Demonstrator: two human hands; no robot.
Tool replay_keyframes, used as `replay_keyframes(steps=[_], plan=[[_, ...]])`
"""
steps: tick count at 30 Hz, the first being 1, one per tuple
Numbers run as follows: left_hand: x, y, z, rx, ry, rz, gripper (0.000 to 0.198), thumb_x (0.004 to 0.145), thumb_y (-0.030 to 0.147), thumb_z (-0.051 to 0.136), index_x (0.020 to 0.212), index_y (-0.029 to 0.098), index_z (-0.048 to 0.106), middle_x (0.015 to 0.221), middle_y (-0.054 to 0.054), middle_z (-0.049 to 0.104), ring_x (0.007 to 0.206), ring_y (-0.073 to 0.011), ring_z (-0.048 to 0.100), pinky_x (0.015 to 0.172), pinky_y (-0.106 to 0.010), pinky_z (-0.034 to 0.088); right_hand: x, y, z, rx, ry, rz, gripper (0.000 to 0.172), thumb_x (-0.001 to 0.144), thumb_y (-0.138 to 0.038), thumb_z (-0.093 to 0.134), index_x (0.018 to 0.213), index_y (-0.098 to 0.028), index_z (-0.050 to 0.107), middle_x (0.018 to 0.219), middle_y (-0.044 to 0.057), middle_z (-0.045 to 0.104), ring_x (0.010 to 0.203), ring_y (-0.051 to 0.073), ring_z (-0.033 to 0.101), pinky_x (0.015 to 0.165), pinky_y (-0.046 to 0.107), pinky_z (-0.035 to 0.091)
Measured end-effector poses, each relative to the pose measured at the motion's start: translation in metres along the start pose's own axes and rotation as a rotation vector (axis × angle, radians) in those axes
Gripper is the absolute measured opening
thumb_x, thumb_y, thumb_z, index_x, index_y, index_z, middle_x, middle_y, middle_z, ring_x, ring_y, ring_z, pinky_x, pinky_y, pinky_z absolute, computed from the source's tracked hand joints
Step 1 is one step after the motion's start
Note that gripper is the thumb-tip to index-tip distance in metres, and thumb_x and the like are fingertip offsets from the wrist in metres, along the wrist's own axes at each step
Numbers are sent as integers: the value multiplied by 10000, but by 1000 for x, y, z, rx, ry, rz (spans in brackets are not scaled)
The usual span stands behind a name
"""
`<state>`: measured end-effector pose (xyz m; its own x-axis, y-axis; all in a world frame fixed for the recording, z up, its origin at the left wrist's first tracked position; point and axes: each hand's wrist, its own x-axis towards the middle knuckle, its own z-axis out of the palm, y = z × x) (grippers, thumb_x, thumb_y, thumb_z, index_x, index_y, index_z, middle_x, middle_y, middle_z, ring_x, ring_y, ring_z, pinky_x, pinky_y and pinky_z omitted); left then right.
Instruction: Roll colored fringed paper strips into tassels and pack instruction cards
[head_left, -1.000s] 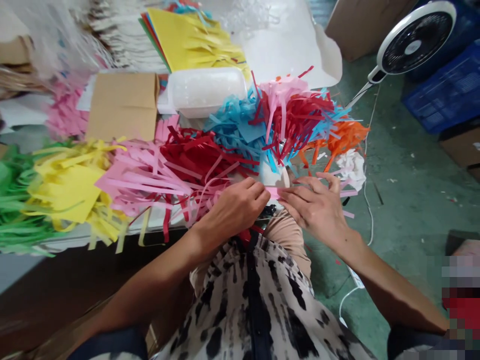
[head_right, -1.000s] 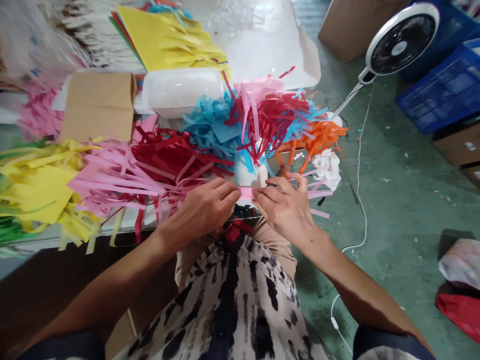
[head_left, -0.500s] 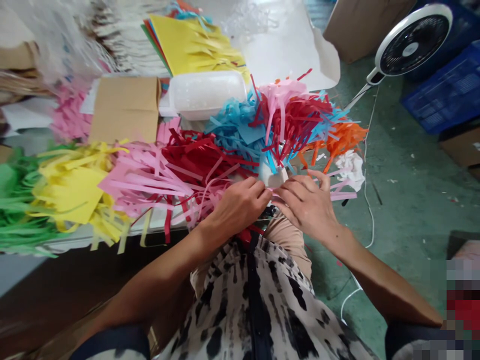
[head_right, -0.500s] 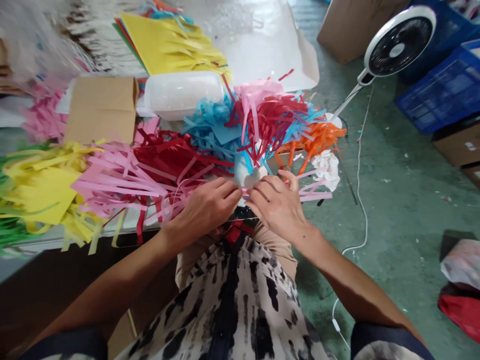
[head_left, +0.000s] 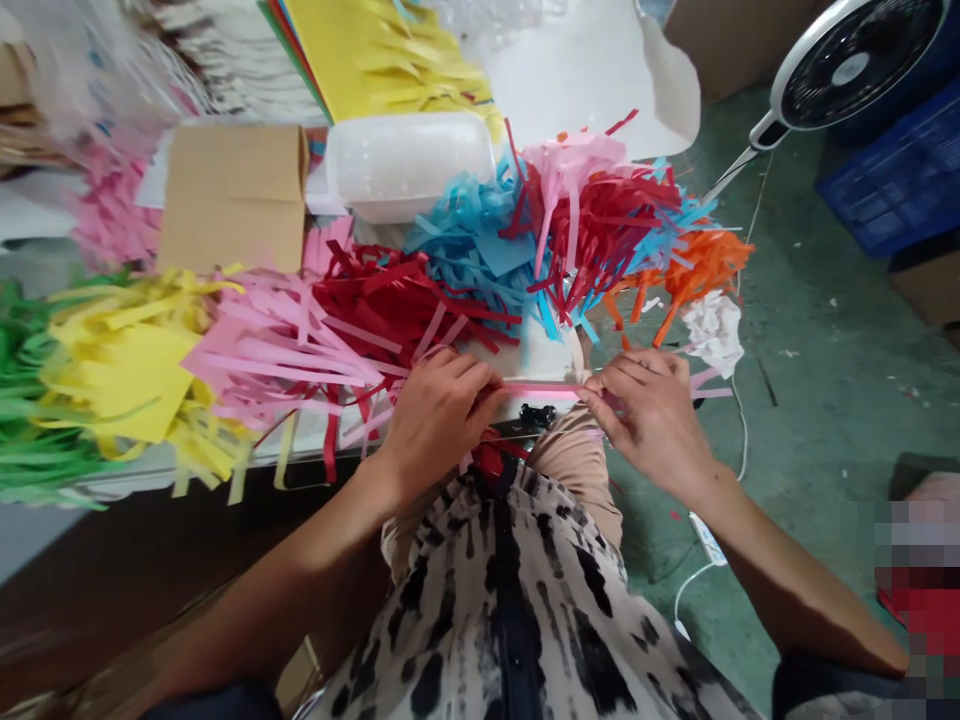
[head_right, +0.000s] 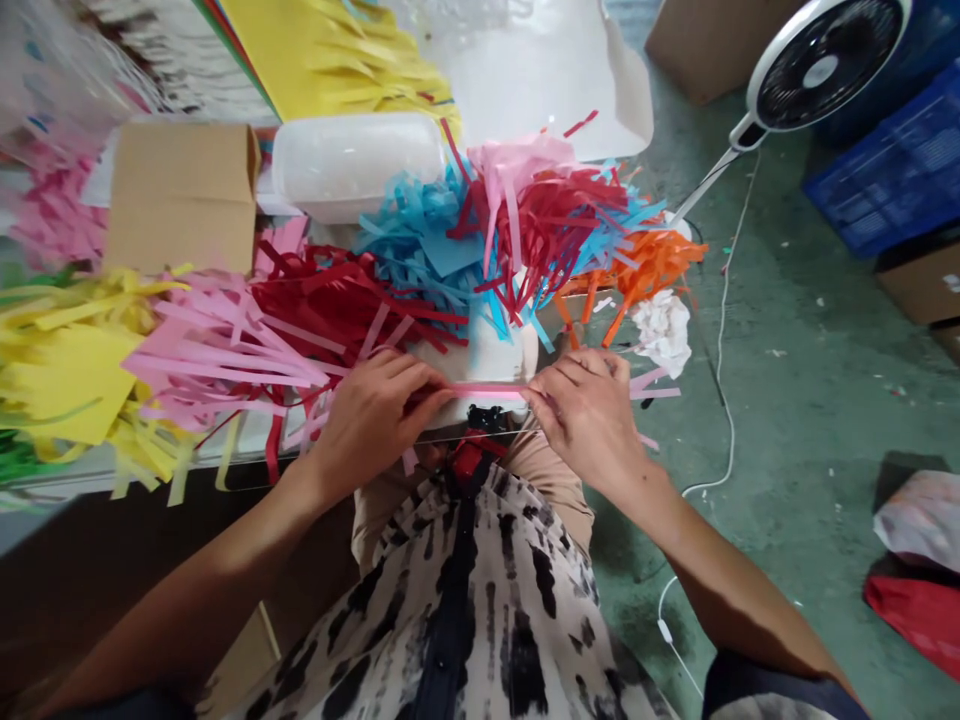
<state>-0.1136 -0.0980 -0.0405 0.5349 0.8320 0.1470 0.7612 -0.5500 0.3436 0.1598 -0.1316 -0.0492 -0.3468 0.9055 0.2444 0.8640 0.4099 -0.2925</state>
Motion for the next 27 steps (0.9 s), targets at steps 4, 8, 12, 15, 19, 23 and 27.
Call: replay_keyframes(steps=[4,8,12,15,19,23,27], plan=[[7,4,-2,9,-15,-42,144,994,274,672,874,195,677,906,-36,733,886,-242,618,805,-383,438,5,-3,2,-104,-40,21,267,1076,-389,527,922,-215,659,892,51,733,1049,284,604,966,456,319],[10,8,-2,70,-32,-60,141,960,255,679,833,198,655,886,-41,720,865,-249,617,809,-397,450,8,-6,1,-189,-69,13,294,1084,-380,490,895,-219,648,873,54,729,1044,287,603,994,484,318],[12,13,-1,177,-26,-75,108,945,259,686,872,182,667,909,-76,718,880,-277,623,790,-421,459,6,-16,-1,-275,-18,20,239,1073,-342,515,898,-251,649,897,51,736,1081,291,603,1061,510,312],[12,16,1,197,81,53,112,991,214,636,1070,178,707,1059,-85,755,1018,-287,636,902,-446,464,3,-23,2,-258,28,-57,178,1064,-224,529,1063,-300,690,1054,8,773,1163,255,610,1166,525,266],[6,12,2,173,93,395,225,1078,214,518,1195,224,710,1141,-18,782,1068,-233,641,982,-414,450,-2,-21,9,-192,111,-191,264,1043,-145,571,1110,-360,710,1058,-86,802,1145,201,640,1194,502,245],[-6,-1,-6,240,113,349,207,1051,210,545,1089,233,747,1033,-7,796,1023,-238,644,973,-433,456,-8,-8,5,-154,159,-200,252,983,-162,628,1110,-347,744,1066,-60,821,1126,245,661,1153,519,274],[-5,4,-13,241,173,302,200,992,162,577,980,245,759,1087,-29,785,1109,-254,628,1084,-471,424,-8,-3,-3,-121,113,-194,234,929,-216,625,1076,-333,765,1061,-34,824,1175,300,659,1167,566,258]])
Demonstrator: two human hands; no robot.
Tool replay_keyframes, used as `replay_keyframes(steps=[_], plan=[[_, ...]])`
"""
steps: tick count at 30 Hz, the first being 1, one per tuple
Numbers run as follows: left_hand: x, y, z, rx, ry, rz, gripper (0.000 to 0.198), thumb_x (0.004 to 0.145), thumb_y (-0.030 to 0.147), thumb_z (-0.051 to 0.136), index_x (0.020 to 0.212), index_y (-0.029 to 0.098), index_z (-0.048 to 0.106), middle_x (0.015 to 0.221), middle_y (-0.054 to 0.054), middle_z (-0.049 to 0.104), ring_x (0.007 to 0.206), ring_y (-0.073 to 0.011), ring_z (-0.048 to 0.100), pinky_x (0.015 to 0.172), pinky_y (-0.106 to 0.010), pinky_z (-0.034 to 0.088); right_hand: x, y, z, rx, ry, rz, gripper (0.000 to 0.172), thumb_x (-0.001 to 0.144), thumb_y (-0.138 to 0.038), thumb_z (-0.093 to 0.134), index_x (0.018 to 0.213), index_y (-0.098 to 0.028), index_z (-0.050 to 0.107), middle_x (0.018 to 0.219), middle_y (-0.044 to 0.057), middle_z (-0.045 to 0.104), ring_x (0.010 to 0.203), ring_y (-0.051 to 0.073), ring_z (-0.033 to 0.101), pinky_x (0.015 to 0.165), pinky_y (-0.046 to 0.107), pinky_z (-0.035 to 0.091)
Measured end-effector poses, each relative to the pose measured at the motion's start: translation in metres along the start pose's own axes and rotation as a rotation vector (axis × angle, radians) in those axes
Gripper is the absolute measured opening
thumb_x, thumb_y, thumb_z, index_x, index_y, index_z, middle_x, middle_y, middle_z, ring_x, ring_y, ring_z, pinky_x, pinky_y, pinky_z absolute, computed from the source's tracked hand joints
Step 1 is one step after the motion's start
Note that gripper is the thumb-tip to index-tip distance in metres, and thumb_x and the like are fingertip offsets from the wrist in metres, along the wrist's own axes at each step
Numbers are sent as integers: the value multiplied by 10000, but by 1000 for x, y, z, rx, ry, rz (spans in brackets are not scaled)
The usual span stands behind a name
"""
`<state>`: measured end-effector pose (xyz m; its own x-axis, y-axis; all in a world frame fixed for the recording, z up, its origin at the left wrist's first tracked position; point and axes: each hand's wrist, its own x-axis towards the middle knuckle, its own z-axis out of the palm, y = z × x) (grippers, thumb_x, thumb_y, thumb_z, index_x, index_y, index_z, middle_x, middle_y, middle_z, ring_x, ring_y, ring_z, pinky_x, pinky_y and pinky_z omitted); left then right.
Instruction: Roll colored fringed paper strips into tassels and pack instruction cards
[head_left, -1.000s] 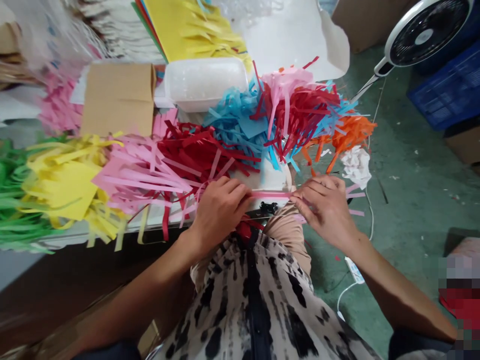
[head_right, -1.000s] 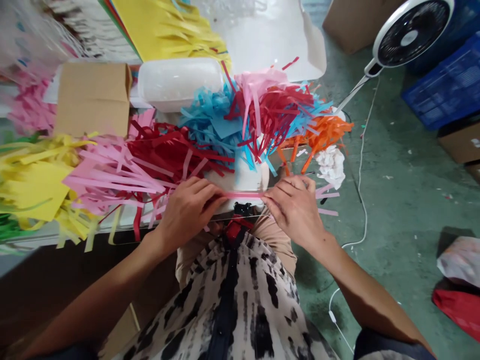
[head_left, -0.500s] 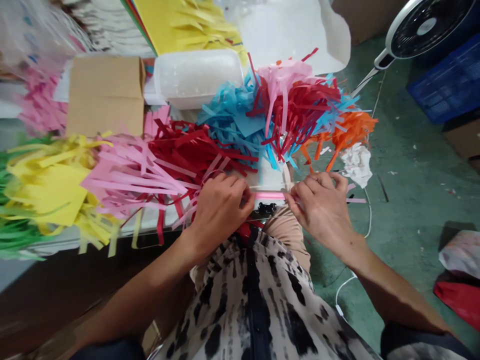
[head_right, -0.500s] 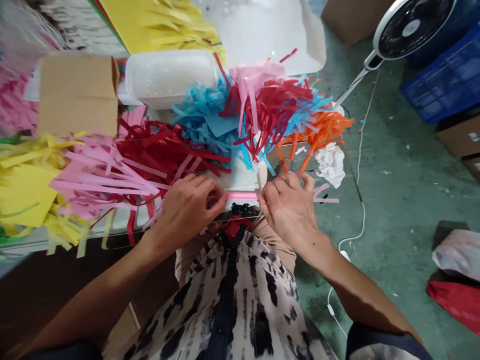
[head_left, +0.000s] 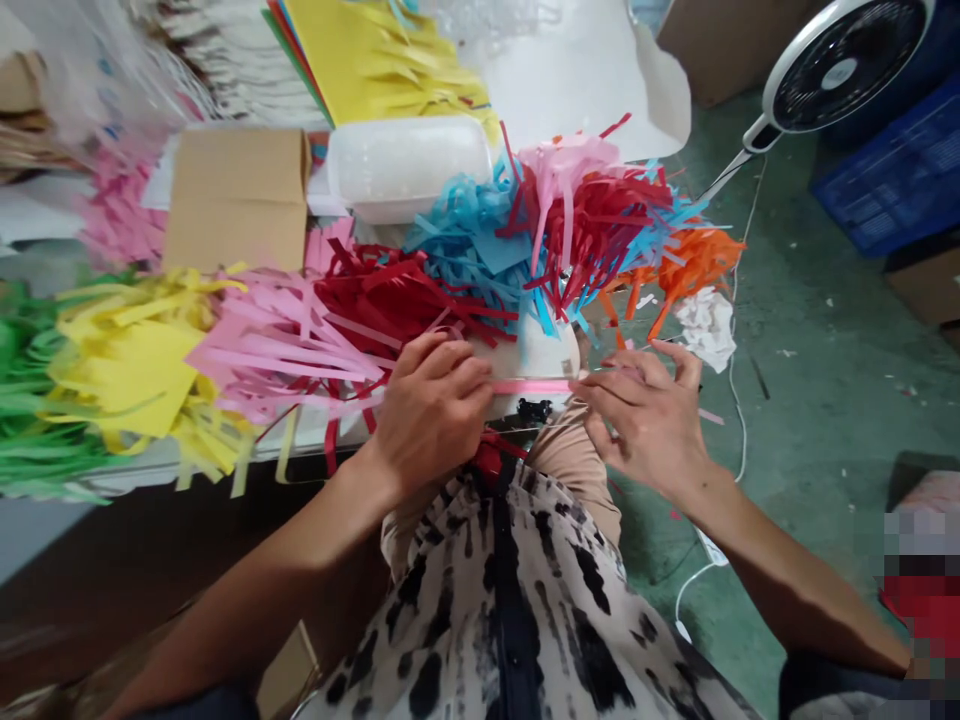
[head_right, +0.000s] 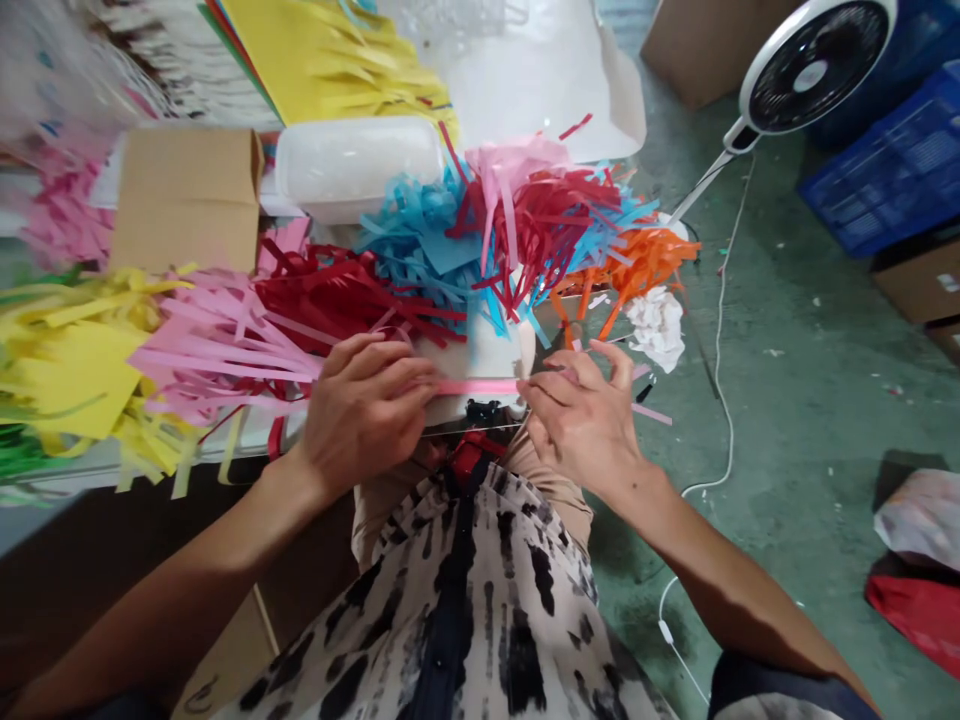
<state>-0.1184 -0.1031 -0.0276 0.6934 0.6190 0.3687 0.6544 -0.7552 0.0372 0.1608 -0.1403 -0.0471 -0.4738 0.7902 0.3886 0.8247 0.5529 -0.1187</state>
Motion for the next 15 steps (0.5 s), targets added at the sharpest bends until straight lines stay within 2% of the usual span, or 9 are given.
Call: replay_keyframes(steps=[3,5,7,11,15], plan=[[14,13,6,-70,-79,6,184,1033,223,559,1050,229,742,1139,-58,762,1072,-256,624,993,-458,466,6,-2,-4,14,-46,34,188,943,-230,624,1036,-314,764,1022,-16,824,1216,319,648,1177,592,249],[22,19,15,-103,-155,19,195,1055,229,537,1009,203,724,1027,-68,750,949,-251,615,851,-427,481,9,-3,-5,16,-73,45,151,962,-261,642,1035,-308,766,1025,-10,822,1229,322,640,1178,595,247],[26,21,24,-120,-186,21,208,1063,208,526,958,178,703,933,-66,721,856,-240,589,774,-398,472,12,-3,-5,3,-74,38,127,978,-286,655,1037,-297,768,1017,-8,819,1210,311,641,1171,588,252],[27,17,32,-159,-163,-23,154,1060,212,557,1015,153,691,969,-66,702,886,-233,584,803,-367,485,16,1,-4,-36,-84,17,137,1024,-325,629,1006,-269,754,966,5,804,1178,289,629,1163,564,245],[29,14,33,-137,-169,-38,176,1066,222,548,971,163,684,947,-63,691,894,-239,584,798,-366,479,22,2,-1,-16,-109,2,143,1044,-322,608,1013,-291,745,993,-6,793,1183,265,609,1193,552,213]])
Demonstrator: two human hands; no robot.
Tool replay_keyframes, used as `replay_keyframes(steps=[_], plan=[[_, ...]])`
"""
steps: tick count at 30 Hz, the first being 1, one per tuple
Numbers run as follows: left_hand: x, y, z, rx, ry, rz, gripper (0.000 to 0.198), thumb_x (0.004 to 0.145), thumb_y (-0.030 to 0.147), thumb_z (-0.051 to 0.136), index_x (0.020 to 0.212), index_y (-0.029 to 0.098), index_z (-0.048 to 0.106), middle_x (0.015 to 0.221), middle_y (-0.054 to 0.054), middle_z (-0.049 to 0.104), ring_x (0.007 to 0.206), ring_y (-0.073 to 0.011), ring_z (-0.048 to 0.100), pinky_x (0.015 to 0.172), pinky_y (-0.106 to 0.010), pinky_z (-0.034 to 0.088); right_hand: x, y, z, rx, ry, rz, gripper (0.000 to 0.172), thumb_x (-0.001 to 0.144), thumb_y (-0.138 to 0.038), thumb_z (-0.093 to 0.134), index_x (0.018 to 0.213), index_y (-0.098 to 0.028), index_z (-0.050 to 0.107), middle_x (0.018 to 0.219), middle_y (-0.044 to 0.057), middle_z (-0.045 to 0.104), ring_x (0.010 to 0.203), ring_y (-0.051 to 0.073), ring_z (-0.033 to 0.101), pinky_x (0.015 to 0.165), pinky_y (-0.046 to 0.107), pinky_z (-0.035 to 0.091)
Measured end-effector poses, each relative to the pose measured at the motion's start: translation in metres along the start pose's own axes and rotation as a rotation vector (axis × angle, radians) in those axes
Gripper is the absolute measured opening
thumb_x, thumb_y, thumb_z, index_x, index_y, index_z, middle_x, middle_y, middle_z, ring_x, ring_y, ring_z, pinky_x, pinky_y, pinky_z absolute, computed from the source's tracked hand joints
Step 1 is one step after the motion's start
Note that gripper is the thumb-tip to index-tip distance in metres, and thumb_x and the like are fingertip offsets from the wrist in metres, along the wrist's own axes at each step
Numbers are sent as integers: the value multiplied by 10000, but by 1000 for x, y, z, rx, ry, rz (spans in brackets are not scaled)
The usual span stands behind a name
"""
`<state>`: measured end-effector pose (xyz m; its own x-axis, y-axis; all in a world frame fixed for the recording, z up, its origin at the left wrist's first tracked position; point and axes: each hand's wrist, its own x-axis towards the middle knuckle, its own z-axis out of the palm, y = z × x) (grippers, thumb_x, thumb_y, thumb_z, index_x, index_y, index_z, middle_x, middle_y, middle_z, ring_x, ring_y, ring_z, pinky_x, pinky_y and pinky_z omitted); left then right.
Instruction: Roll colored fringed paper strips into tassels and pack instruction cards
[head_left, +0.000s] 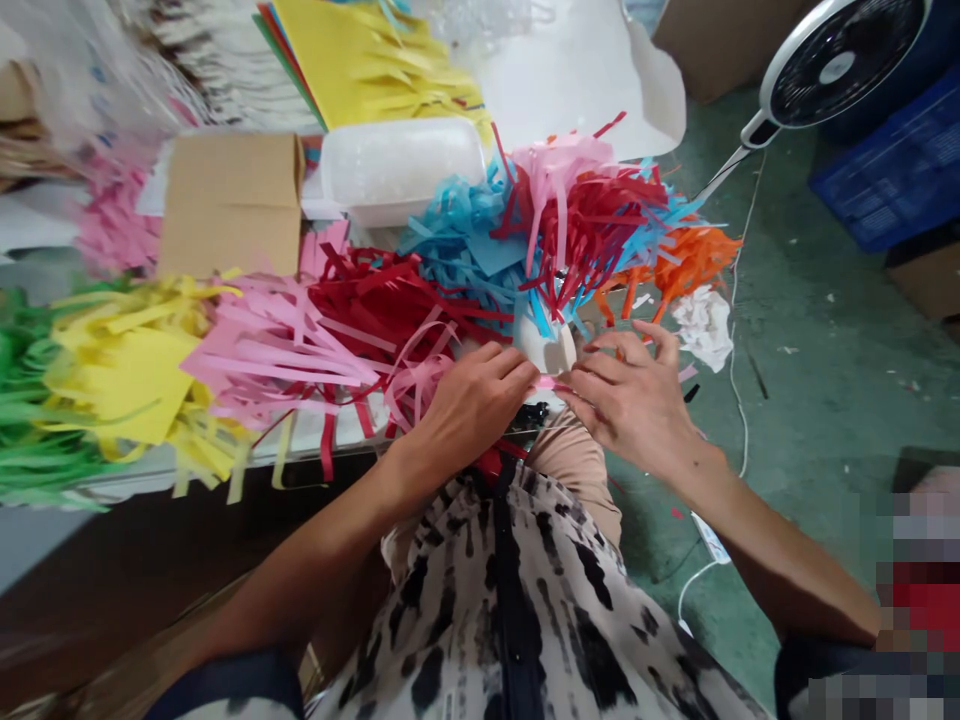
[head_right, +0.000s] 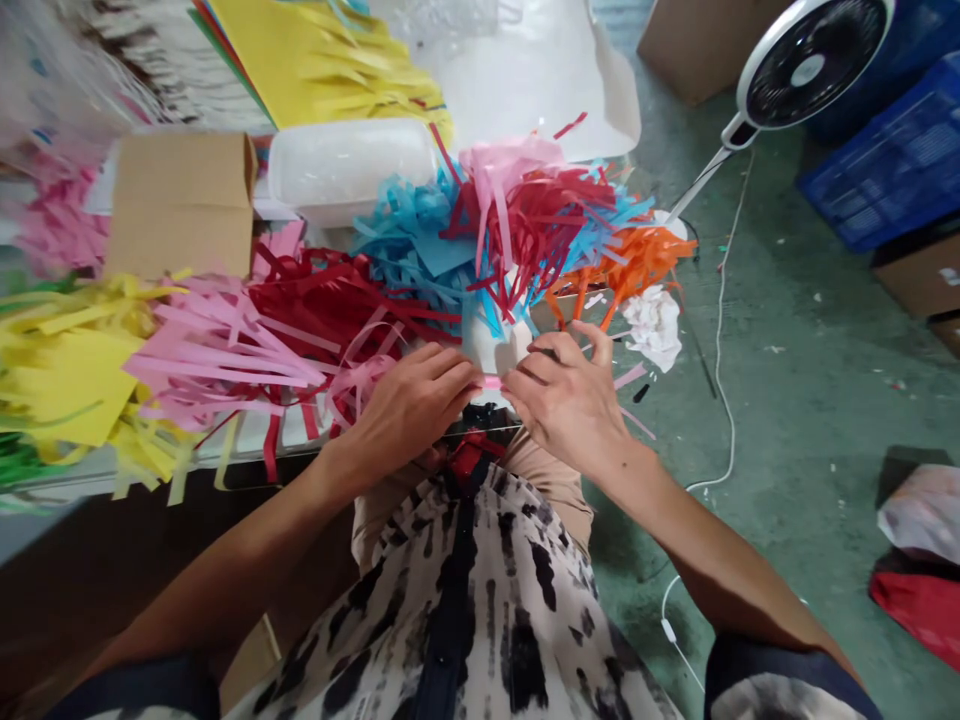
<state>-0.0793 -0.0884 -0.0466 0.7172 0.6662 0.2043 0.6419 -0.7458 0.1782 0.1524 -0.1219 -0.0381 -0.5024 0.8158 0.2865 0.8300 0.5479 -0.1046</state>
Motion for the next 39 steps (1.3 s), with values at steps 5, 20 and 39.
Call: replay_keyframes(steps=[5,20,39], plan=[[3,-1,2,11,-2,-16,146,1050,227,580,974,154,681,959,-74,691,908,-250,592,783,-376,467,4,-4,7,-50,-35,8,244,1089,-246,500,971,-313,703,974,-25,767,1159,222,604,1258,528,151],[5,-14,-19,-155,-86,-255,143,992,296,661,902,194,704,959,-72,745,994,-277,645,813,-399,443,3,-8,12,40,-54,244,152,1012,-336,538,952,-243,642,952,78,690,1126,329,546,1057,549,311],[-13,-2,-17,-24,-42,114,258,1011,177,570,1199,218,742,1116,-84,761,1042,-272,654,877,-435,519,-12,-11,18,-7,105,3,283,1001,-156,575,1142,-342,736,1058,-26,786,1212,238,607,1205,524,245]])
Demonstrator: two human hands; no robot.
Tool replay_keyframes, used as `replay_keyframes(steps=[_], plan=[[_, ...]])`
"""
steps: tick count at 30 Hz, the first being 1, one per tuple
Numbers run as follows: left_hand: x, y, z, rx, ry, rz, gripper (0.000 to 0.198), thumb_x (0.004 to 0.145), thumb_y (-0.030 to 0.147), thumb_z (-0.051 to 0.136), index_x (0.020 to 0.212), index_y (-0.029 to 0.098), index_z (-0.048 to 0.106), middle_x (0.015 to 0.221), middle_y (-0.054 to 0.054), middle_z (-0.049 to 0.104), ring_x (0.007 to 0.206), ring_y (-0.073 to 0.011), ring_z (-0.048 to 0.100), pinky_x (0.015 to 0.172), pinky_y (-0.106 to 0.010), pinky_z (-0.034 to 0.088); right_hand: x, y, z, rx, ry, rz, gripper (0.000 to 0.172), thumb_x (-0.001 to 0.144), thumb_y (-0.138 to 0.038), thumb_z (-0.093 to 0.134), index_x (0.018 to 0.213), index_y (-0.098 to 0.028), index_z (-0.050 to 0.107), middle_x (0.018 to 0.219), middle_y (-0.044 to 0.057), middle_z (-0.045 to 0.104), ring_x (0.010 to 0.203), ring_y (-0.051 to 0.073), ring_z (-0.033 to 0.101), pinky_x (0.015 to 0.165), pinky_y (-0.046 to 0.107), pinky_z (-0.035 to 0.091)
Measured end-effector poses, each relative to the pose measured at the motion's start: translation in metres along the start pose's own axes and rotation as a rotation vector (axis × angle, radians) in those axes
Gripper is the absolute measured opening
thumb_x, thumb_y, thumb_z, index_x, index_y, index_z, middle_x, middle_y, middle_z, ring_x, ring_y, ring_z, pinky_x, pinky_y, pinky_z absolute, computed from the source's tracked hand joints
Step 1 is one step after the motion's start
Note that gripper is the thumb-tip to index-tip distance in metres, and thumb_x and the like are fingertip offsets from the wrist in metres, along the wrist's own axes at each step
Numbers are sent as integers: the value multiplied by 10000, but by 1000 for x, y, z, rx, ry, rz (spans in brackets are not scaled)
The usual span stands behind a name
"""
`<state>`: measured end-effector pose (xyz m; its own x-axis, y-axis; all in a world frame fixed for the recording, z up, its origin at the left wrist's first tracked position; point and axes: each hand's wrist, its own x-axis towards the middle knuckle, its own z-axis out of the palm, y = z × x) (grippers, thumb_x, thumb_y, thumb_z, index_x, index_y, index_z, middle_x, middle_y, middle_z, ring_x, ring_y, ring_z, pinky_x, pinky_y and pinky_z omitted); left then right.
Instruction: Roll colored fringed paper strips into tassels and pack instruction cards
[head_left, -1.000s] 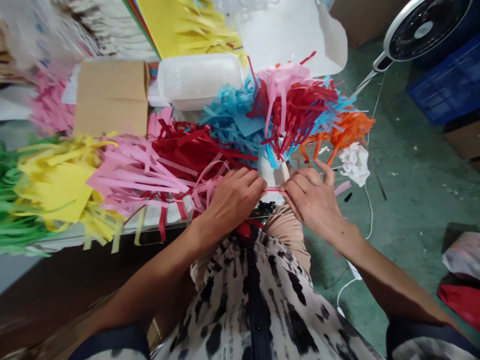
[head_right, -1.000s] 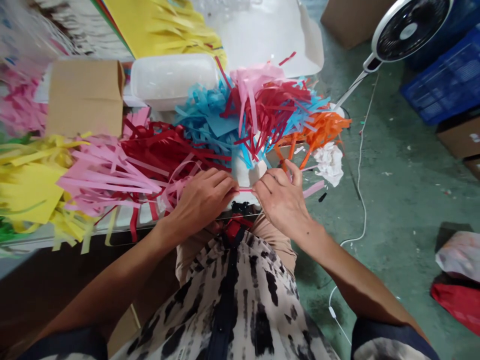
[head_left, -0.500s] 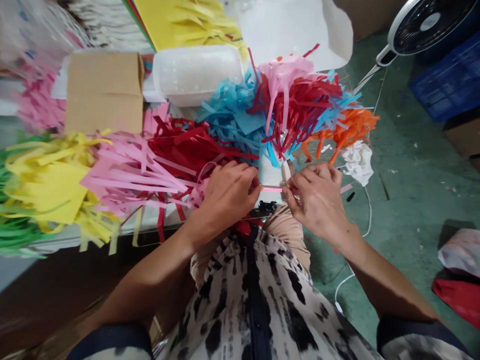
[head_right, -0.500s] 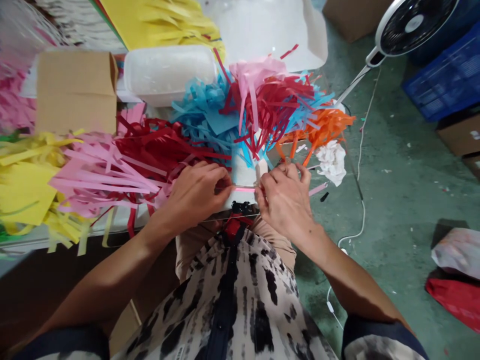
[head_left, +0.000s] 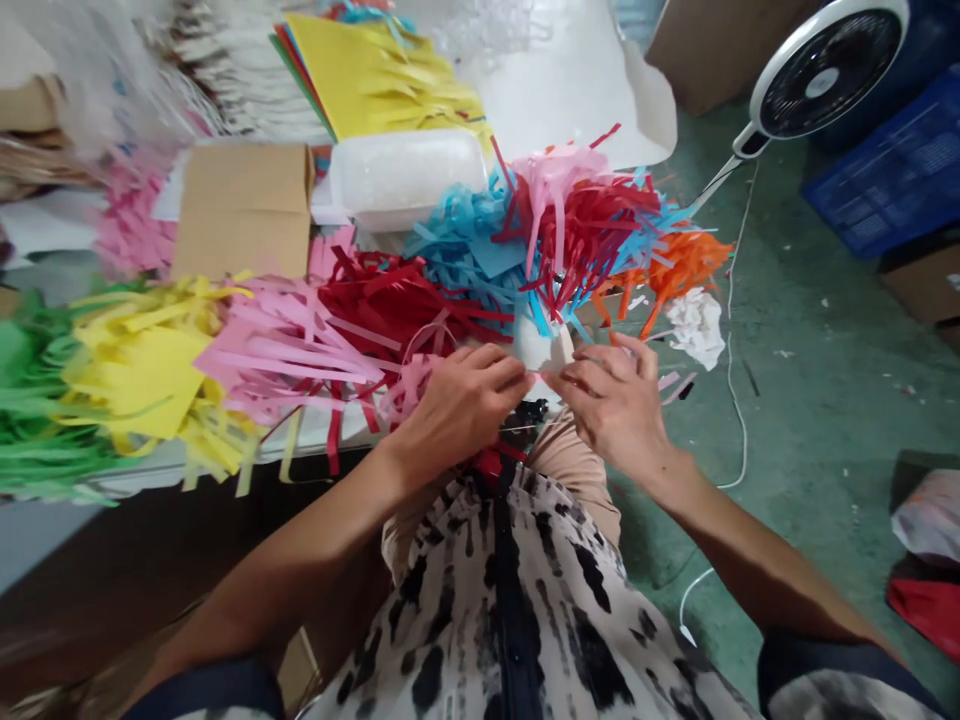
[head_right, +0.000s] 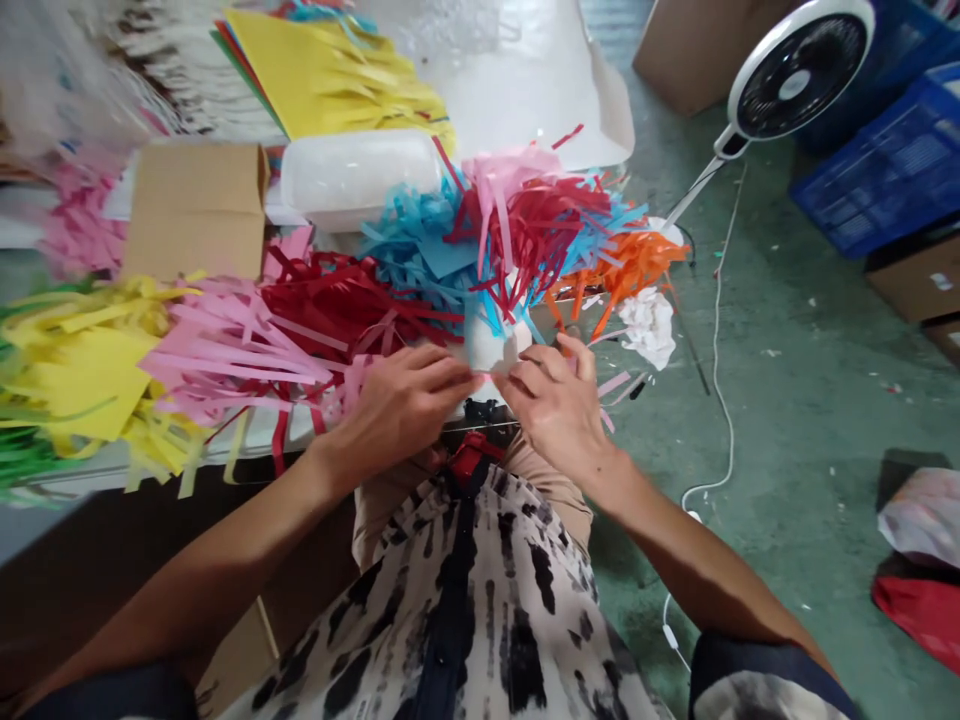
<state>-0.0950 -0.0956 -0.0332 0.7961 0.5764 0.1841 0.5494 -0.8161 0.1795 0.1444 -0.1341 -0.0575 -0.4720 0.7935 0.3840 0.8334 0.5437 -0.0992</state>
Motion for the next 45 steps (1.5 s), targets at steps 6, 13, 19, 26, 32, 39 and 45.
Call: replay_keyframes(steps=[6,13,19,26,32,39,45], plan=[[-23,41,13,-16,102,-44,271,975,156,607,1216,166,733,1146,-104,765,1066,-272,675,904,-445,535,-22,-21,-16,-52,-93,-33,319,987,-258,583,1259,-347,725,1170,55,784,1233,326,641,1207,622,273],[-36,34,34,-57,211,-93,224,1054,165,571,1221,204,715,1214,-65,770,1087,-219,692,920,-392,562,-35,-33,-4,-123,81,-68,320,991,-136,632,1226,-333,725,1209,4,801,1183,239,675,1188,529,323],[-48,40,38,-133,355,-90,178,1028,149,619,1170,167,725,1155,-66,789,1099,-205,708,993,-372,577,-39,-31,5,-109,206,-135,234,990,-144,677,1154,-304,724,1037,-37,819,1048,179,705,1159,482,374],[-36,52,10,-527,345,-313,192,1034,269,635,1113,213,801,1087,-50,830,1007,-220,743,934,-377,559,-27,-31,-17,-114,389,-212,167,892,-181,825,933,-302,717,995,-81,813,971,154,727,1124,470,429],[-24,47,-31,-1594,-27,-667,244,957,411,739,905,180,799,814,-19,761,702,-116,662,669,-228,491,-4,-25,-51,-163,532,-273,214,849,-206,865,971,-359,781,803,-92,764,856,162,687,1104,480,397],[-20,40,-33,-2026,6,-813,246,739,324,931,792,147,767,765,-35,739,680,-101,658,667,-196,486,20,-29,-48,-136,482,-187,238,902,-196,779,1071,-360,747,940,-79,818,973,210,708,971,463,355],[-8,32,-37,-1736,247,-728,205,739,352,926,729,181,814,805,-34,722,770,-123,631,708,-220,488,50,-40,-50,586,299,156,238,938,-227,697,714,-247,621,719,-26,688,842,192,633,818,400,435]])
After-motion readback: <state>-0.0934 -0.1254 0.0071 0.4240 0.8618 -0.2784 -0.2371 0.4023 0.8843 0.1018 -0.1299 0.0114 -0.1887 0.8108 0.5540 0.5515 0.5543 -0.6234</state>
